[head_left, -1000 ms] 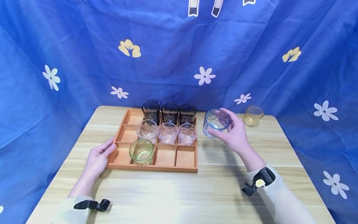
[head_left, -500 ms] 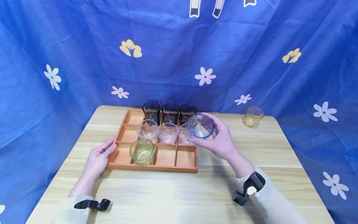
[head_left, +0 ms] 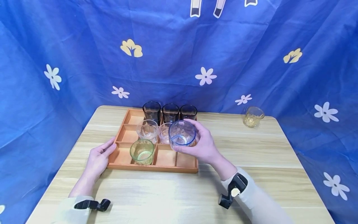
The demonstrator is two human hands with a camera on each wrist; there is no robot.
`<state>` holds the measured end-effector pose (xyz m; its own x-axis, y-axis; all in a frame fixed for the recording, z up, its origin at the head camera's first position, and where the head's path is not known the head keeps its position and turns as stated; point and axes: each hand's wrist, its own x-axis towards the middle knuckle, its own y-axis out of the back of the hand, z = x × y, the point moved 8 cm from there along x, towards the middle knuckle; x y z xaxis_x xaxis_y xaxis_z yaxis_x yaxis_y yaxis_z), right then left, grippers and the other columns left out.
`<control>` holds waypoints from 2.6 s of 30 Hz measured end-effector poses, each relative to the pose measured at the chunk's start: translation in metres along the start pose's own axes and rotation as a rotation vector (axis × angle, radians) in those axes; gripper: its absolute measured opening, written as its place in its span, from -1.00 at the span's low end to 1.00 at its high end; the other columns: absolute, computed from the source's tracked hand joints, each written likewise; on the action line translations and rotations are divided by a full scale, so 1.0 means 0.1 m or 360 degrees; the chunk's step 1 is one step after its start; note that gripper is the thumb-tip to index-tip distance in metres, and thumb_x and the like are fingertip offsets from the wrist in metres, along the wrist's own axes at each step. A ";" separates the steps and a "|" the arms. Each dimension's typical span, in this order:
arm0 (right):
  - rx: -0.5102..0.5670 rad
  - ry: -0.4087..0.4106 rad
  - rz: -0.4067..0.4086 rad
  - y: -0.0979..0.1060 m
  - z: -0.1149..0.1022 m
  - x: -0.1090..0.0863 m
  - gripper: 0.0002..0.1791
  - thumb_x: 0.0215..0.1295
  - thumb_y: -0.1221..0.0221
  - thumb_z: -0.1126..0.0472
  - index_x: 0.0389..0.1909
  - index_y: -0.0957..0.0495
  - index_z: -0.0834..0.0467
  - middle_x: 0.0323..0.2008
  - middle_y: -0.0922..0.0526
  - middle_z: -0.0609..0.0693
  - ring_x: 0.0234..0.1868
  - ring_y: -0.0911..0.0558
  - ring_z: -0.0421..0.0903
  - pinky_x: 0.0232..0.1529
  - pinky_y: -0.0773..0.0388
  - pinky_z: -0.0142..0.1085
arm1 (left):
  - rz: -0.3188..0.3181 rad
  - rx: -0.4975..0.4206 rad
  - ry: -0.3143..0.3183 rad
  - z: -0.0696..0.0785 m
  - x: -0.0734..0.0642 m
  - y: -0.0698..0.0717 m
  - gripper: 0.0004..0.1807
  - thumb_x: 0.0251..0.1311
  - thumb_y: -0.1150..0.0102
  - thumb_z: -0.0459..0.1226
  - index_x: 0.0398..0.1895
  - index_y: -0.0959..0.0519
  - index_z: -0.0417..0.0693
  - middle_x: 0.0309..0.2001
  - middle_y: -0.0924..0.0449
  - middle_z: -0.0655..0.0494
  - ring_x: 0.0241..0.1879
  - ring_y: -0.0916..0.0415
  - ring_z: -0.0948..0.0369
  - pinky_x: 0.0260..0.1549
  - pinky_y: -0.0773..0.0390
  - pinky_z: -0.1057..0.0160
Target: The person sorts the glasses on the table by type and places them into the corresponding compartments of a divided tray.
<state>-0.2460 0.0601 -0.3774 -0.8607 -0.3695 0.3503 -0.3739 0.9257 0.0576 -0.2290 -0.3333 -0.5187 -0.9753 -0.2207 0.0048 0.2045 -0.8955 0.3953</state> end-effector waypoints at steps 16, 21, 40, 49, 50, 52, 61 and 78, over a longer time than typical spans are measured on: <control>-0.0041 -0.0010 -0.0063 -0.34 0.37 -0.14 0.03 -0.13 -0.65 0.46 0.44 -0.38 0.27 0.27 -0.54 0.14 0.23 -0.63 0.13 0.27 -0.62 -0.04 | -0.0001 0.0029 -0.0020 0.04 -0.01 0.00 -0.42 0.60 -0.13 -0.06 0.55 -0.39 -0.10 0.51 -0.30 -0.04 0.53 -0.17 -0.08 0.30 -0.19 0.65; -0.0072 -0.0058 -0.0074 -0.40 0.49 -0.18 0.05 -0.13 -0.68 0.40 0.45 -0.38 0.21 0.28 -0.55 0.15 0.23 -0.63 0.15 0.28 -0.61 -0.04 | 0.0004 0.0023 -0.0019 0.03 0.00 0.01 -0.42 0.60 -0.14 -0.07 0.54 -0.40 -0.10 0.50 -0.31 -0.06 0.53 -0.19 -0.07 0.23 -0.20 0.70; -0.0196 -0.0009 0.0083 -0.49 0.74 -0.29 0.04 -0.20 -0.75 0.27 0.40 -0.46 0.12 0.21 -0.64 0.08 0.22 -0.64 0.08 0.32 -0.58 -0.08 | 0.0012 0.0016 -0.0039 0.05 -0.02 0.00 -0.42 0.60 -0.14 -0.08 0.54 -0.40 -0.12 0.50 -0.33 -0.01 0.53 -0.19 0.00 0.17 -0.20 0.76; -0.0256 -0.0121 0.0111 -0.54 0.86 -0.32 0.05 -0.23 -0.78 0.18 0.37 -0.46 0.08 0.22 -0.63 0.04 0.24 -0.64 -0.02 0.31 -0.57 -0.18 | 0.0012 0.0022 -0.0028 0.03 -0.01 0.00 -0.42 0.60 -0.14 -0.07 0.54 -0.40 -0.09 0.50 -0.33 -0.02 0.53 -0.19 -0.02 0.22 -0.21 0.72; -0.0303 -0.0131 0.0124 -0.53 0.87 -0.32 0.05 -0.24 -0.78 0.13 0.36 -0.47 0.06 0.21 -0.64 0.01 0.23 -0.65 -0.04 0.31 -0.58 -0.19 | 0.0011 0.0022 -0.0026 0.03 -0.01 0.00 -0.42 0.60 -0.14 -0.07 0.54 -0.40 -0.09 0.50 -0.33 -0.02 0.53 -0.19 -0.02 0.22 -0.21 0.72; -0.0406 -0.0150 0.0153 -0.51 0.89 -0.32 0.04 -0.26 -0.79 0.05 0.34 -0.49 0.01 0.18 -0.66 -0.02 0.20 -0.65 -0.07 0.28 -0.60 -0.19 | 0.0009 0.0017 -0.0023 0.03 0.00 0.00 -0.42 0.60 -0.14 -0.06 0.54 -0.40 -0.09 0.50 -0.32 -0.02 0.53 -0.19 -0.03 0.21 -0.21 0.72; -0.0646 -0.0225 0.0155 -0.46 0.89 -0.32 0.06 -0.31 -0.78 -0.04 0.34 -0.52 -0.03 0.16 -0.67 -0.03 0.16 -0.62 -0.06 0.26 -0.56 -0.07 | -0.0009 0.0002 0.0001 0.03 0.02 -0.03 -0.41 0.60 -0.13 -0.04 0.56 -0.38 -0.08 0.52 -0.29 -0.03 0.54 -0.17 -0.06 0.29 -0.19 0.65; -0.0397 -0.0318 0.0067 -0.42 0.91 -0.35 0.11 -0.26 -0.75 0.19 0.43 -0.44 0.19 0.38 -0.49 0.11 0.33 -0.57 0.03 0.39 -0.45 -0.28 | -0.0015 0.0006 -0.0016 0.05 0.03 -0.06 -0.41 0.60 -0.15 -0.06 0.54 -0.39 -0.10 0.51 -0.32 -0.02 0.53 -0.19 -0.05 0.19 -0.21 0.74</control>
<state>-0.2319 0.0270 -0.4766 -0.9336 -0.3163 0.1682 -0.2616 0.9227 0.2832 -0.2333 -0.3266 -0.5167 -0.9780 -0.2085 0.0105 0.1953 -0.8961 0.3985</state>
